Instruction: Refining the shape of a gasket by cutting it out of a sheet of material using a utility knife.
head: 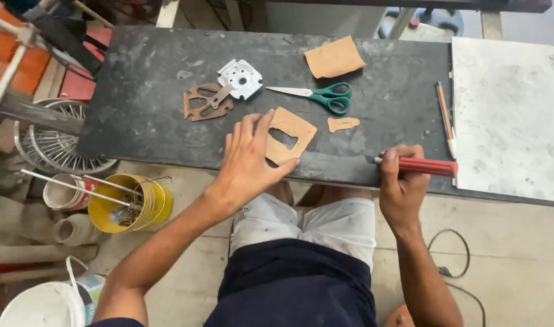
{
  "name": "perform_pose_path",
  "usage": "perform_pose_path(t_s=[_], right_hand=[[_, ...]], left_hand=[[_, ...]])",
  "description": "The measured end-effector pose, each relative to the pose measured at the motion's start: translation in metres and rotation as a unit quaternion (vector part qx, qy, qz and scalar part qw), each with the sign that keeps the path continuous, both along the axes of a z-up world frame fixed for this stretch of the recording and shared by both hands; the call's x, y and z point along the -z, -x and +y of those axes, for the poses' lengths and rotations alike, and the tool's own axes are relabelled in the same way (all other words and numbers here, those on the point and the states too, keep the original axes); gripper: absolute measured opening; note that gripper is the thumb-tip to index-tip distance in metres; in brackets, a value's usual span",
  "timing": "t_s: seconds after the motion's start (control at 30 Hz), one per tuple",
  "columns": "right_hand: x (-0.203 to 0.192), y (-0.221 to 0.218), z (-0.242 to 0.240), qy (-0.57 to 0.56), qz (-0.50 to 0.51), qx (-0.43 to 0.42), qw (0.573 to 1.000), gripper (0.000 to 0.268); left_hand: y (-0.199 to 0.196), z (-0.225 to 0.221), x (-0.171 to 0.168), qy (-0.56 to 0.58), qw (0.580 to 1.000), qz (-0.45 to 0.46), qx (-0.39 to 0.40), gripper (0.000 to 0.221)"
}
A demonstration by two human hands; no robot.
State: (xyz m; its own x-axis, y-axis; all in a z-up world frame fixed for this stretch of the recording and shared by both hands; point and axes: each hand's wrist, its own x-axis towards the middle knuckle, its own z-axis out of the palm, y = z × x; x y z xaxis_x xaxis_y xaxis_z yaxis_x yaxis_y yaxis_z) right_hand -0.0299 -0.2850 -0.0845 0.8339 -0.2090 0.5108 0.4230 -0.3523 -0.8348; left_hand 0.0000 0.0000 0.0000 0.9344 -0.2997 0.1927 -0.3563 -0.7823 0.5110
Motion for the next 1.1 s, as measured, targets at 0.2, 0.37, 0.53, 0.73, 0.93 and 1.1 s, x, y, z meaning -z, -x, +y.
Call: perform_pose_path(t_s=[0.2,0.37,0.53,0.73,0.93,1.1], right_hand=[[-0.005,-0.001,-0.005,-0.021,0.040,-0.038,0.998,0.027],[-0.031,-0.009,-0.011,-0.084,0.111,-0.125,0.982,0.023],[-0.056,-0.041,-0.004,-0.089,0.200,-0.220,0.951,0.020],[-0.095,-0.088,0.034,-0.003,0.249,-0.299,0.921,0.023],[-0.087,-0.132,0.057,0.069,0.265,-0.348,0.897,0.022],[-0.079,-0.144,0.065,0.176,0.292,-0.350,0.872,0.021]], left_hand=[[0.007,-0.039,0.050,0.170,0.967,-0.135,-0.134,0.087],[0.019,-0.020,0.048,0.171,0.962,-0.205,-0.050,0.063],[0.006,0.004,0.039,0.076,0.983,-0.159,0.054,0.081],[-0.028,0.005,0.028,-0.012,0.989,-0.081,0.123,0.112],[-0.030,0.006,0.045,-0.032,0.983,-0.156,0.095,0.101],[-0.014,0.005,0.042,-0.080,0.981,-0.178,-0.018,0.111]])
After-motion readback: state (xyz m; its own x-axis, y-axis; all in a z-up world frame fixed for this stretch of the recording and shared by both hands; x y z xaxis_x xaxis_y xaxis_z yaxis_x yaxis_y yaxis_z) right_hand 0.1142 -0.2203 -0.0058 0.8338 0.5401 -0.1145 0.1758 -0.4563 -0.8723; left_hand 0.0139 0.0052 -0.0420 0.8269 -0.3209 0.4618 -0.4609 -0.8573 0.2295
